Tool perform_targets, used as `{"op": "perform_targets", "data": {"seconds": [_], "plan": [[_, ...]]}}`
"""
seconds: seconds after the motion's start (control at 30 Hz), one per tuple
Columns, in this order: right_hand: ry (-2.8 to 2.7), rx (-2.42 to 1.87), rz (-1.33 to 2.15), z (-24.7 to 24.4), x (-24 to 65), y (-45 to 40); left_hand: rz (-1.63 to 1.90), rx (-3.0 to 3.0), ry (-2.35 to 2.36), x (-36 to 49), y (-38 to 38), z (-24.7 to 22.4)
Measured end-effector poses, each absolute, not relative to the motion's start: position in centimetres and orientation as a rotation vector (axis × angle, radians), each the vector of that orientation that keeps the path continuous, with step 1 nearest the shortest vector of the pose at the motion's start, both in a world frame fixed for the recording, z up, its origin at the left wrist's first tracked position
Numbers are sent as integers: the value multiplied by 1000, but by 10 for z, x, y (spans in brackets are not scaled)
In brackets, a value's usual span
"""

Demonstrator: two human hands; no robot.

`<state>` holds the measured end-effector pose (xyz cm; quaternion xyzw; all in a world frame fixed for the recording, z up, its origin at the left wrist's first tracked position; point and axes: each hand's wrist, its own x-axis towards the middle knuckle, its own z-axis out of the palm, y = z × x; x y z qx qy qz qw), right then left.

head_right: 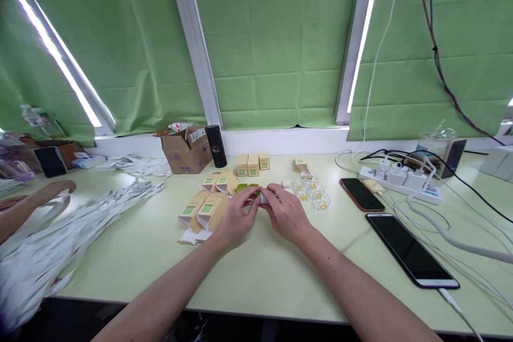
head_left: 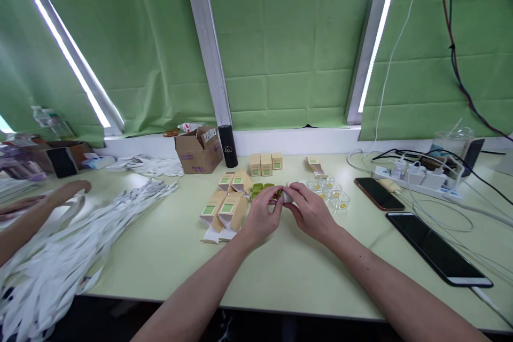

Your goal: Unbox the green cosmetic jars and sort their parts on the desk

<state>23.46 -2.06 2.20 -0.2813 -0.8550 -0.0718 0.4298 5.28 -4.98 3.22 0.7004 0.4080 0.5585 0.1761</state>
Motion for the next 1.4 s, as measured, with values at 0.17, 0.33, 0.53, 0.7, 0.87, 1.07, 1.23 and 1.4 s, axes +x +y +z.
{"op": "perform_targets", "data": {"seconds": [0.17,0.33,0.53,0.7,0.87,1.07,1.23,1.4], "plan": [[-2145,-704,-239,22,232,-20,1570,2076,1250,54,-47,32],[-2151,-735,-289,21,227,-20,1507,2169,1382,54,-47,34],[-2135,-742,-183,19,226,-20,1487,2144,1369,53,-45,34],[-2067,-720,11,16,231,-19,1442,2177,1238,46,-47,37],[-2011,-698,196,17,235,-18,1348,2213,1264,42,-48,39],[-1870,-722,420,20,229,-21,1376,2012,1271,44,-45,37],[-1478,-698,909,25,229,-17,1446,1900,1284,37,-39,35],[-1107,-505,1466,32,233,-11,1484,1757,1225,33,-33,30]]}}
